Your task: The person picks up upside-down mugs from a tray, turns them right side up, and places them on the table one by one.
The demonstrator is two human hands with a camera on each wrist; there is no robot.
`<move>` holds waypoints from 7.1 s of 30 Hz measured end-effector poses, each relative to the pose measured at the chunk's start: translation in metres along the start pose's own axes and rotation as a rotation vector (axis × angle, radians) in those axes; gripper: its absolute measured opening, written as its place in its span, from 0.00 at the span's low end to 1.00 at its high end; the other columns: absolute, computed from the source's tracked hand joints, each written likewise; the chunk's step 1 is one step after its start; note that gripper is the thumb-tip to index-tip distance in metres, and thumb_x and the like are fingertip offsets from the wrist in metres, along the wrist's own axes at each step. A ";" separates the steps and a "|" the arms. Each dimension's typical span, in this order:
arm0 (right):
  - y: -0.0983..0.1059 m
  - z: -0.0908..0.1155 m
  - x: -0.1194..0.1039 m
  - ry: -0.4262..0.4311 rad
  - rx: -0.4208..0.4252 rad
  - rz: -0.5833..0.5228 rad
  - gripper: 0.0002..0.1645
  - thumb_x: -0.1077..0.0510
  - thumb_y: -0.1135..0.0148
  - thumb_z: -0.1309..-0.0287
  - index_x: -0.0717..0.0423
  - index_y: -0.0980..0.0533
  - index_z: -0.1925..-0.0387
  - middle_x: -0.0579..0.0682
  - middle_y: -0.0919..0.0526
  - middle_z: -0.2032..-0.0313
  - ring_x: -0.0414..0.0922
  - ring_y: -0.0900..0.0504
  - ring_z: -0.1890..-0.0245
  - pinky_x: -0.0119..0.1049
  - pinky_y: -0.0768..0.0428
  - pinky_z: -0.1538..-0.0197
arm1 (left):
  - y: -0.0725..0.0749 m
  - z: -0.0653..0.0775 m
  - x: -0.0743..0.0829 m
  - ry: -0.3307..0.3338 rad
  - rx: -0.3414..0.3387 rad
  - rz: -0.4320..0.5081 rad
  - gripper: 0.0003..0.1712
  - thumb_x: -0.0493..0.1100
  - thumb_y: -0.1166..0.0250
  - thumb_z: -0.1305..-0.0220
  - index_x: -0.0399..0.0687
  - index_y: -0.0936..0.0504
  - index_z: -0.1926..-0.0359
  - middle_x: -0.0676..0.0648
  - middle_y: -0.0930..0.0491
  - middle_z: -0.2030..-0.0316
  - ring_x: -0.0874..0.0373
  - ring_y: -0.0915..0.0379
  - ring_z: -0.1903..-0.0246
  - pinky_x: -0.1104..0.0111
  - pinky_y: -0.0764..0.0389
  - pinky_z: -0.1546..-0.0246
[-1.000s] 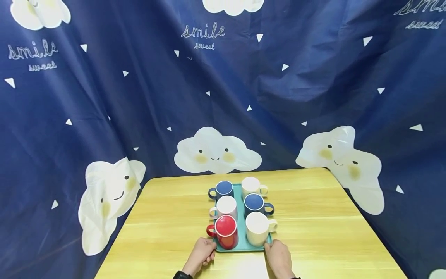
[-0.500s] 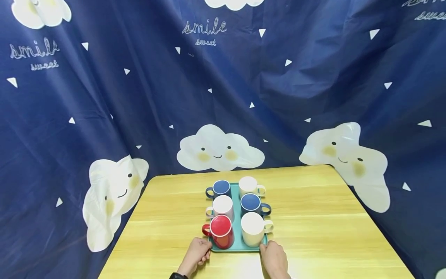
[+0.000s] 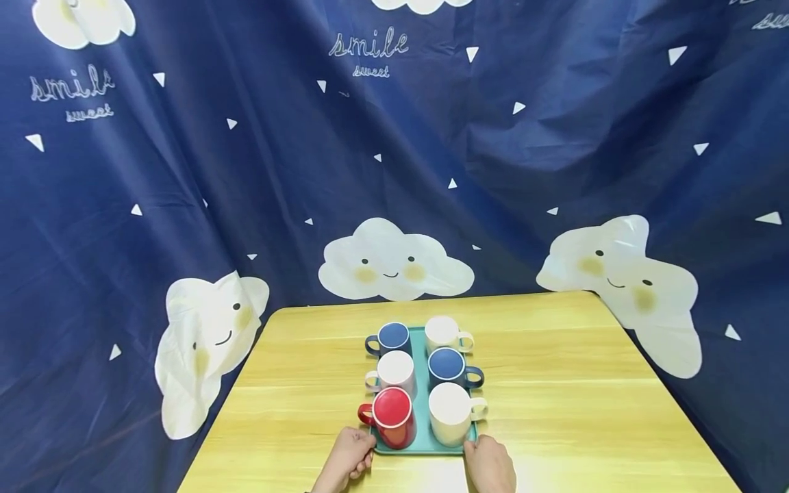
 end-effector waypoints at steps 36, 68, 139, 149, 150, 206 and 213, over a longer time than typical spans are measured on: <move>0.007 -0.009 0.009 0.148 -0.200 0.009 0.19 0.57 0.42 0.34 0.50 0.30 0.83 0.45 0.33 0.84 0.43 0.35 0.79 0.36 0.36 0.70 | 0.018 0.011 0.005 -0.096 0.034 -0.129 0.19 0.37 0.52 0.26 0.40 0.24 0.77 0.52 0.26 0.88 0.67 0.33 0.93 0.77 0.33 0.92; 0.068 -0.143 -0.094 0.614 0.108 0.318 0.27 0.72 0.36 0.45 0.72 0.25 0.41 0.65 0.20 0.56 0.60 0.17 0.57 0.53 0.17 0.54 | 0.024 0.009 0.065 -0.304 0.428 -0.476 0.33 0.51 0.46 0.22 0.41 0.39 0.25 0.35 0.34 0.30 0.36 0.34 0.34 0.41 0.30 0.37; 0.044 -0.066 -0.134 -0.357 -1.310 -2.007 0.12 0.65 0.42 0.34 0.58 0.38 0.65 0.36 0.50 0.76 0.29 0.53 0.77 0.17 0.53 0.74 | 0.021 0.012 0.112 -0.329 0.609 -0.653 0.21 0.53 0.45 0.24 0.42 0.21 0.45 0.41 0.23 0.47 0.42 0.32 0.48 0.48 0.28 0.49; 0.031 -0.054 -0.138 -0.211 -1.279 -1.913 0.18 0.51 0.59 0.19 0.56 0.35 0.68 0.37 0.50 0.76 0.30 0.53 0.77 0.16 0.50 0.76 | -0.033 0.013 0.154 -0.561 0.251 -0.124 0.16 0.40 0.43 0.26 0.42 0.23 0.41 0.45 0.21 0.47 0.53 0.24 0.54 0.63 0.20 0.55; 0.029 -0.053 -0.138 -0.196 -1.276 -1.894 0.21 0.49 0.64 0.19 0.55 0.35 0.69 0.37 0.50 0.76 0.30 0.53 0.78 0.17 0.50 0.76 | -0.039 0.010 0.155 -0.525 0.165 0.010 0.17 0.40 0.45 0.24 0.41 0.24 0.39 0.43 0.21 0.45 0.53 0.22 0.55 0.65 0.18 0.57; 0.080 -0.048 -0.112 0.785 0.258 -0.007 0.09 0.63 0.45 0.27 0.59 0.19 0.55 0.52 0.19 0.60 0.52 0.20 0.56 0.53 0.21 0.51 | -0.027 -0.011 0.189 -0.398 -0.341 0.652 0.16 0.39 0.51 0.20 0.31 0.22 0.58 0.43 0.22 0.64 0.60 0.27 0.67 0.75 0.22 0.65; 0.085 -0.049 -0.060 0.654 0.393 0.094 0.26 0.59 0.42 0.31 0.65 0.29 0.35 0.69 0.29 0.38 0.70 0.36 0.40 0.69 0.36 0.46 | 0.025 -0.040 0.175 -0.371 -0.139 0.628 0.16 0.38 0.53 0.19 0.31 0.23 0.59 0.45 0.23 0.66 0.59 0.27 0.67 0.74 0.22 0.65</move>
Point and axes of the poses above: each hand's wrist, its own z-axis away from the middle knuckle, its own y-axis out of the back of the hand, x = y × z, the point moved 7 cm from there along -z, towards the middle knuckle
